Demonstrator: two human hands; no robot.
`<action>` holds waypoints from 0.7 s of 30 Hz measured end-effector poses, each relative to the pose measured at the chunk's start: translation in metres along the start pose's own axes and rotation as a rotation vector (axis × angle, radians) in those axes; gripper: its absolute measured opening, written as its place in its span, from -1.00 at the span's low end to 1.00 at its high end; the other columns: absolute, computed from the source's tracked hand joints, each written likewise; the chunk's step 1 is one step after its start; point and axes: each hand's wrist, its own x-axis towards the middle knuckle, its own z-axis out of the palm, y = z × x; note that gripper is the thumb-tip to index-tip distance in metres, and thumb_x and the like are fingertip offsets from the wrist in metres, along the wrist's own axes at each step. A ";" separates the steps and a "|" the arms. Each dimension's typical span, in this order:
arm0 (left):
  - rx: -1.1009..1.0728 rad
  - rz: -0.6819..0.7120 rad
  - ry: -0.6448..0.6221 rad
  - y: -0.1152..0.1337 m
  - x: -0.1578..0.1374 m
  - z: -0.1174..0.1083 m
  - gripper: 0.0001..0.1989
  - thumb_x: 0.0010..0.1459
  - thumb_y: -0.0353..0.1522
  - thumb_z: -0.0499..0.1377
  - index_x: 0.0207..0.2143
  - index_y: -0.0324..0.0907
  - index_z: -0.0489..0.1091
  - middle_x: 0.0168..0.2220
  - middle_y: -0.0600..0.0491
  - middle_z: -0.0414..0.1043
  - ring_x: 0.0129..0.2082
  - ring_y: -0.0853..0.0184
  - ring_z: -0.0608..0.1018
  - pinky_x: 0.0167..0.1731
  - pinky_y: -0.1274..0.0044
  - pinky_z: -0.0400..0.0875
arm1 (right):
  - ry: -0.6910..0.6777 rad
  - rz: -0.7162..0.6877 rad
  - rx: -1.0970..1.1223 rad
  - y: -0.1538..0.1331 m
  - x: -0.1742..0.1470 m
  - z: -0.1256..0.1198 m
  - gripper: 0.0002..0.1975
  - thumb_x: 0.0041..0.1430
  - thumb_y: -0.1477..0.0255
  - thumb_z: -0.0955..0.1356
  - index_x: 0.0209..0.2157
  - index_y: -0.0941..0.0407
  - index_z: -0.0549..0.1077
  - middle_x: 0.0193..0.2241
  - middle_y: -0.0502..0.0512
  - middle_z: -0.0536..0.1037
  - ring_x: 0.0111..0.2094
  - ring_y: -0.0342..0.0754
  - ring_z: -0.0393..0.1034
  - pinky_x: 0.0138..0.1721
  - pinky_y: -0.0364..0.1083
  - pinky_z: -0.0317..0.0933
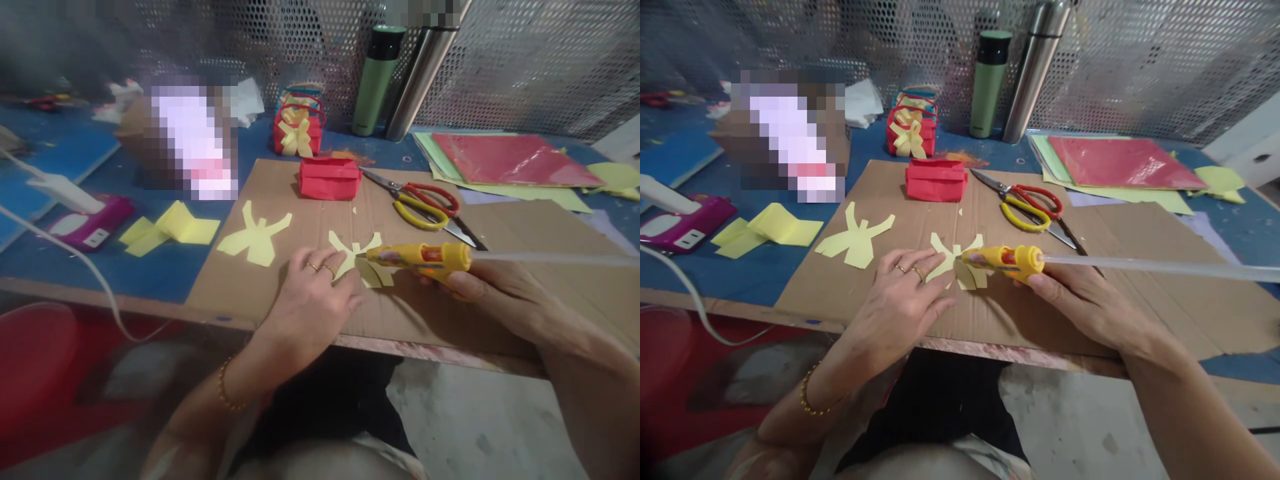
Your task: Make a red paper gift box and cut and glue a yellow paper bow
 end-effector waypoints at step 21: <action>-0.020 -0.036 -0.021 0.000 -0.002 -0.001 -0.78 0.39 -0.32 0.14 -0.11 -0.22 0.55 -0.02 -0.17 0.56 0.09 0.08 0.50 0.07 0.22 0.28 | -0.011 0.012 -0.043 -0.014 0.005 -0.005 -0.16 0.04 -0.37 0.14 -0.42 0.07 0.66 -0.48 0.18 0.66 -0.46 0.19 0.53 -0.47 0.06 0.41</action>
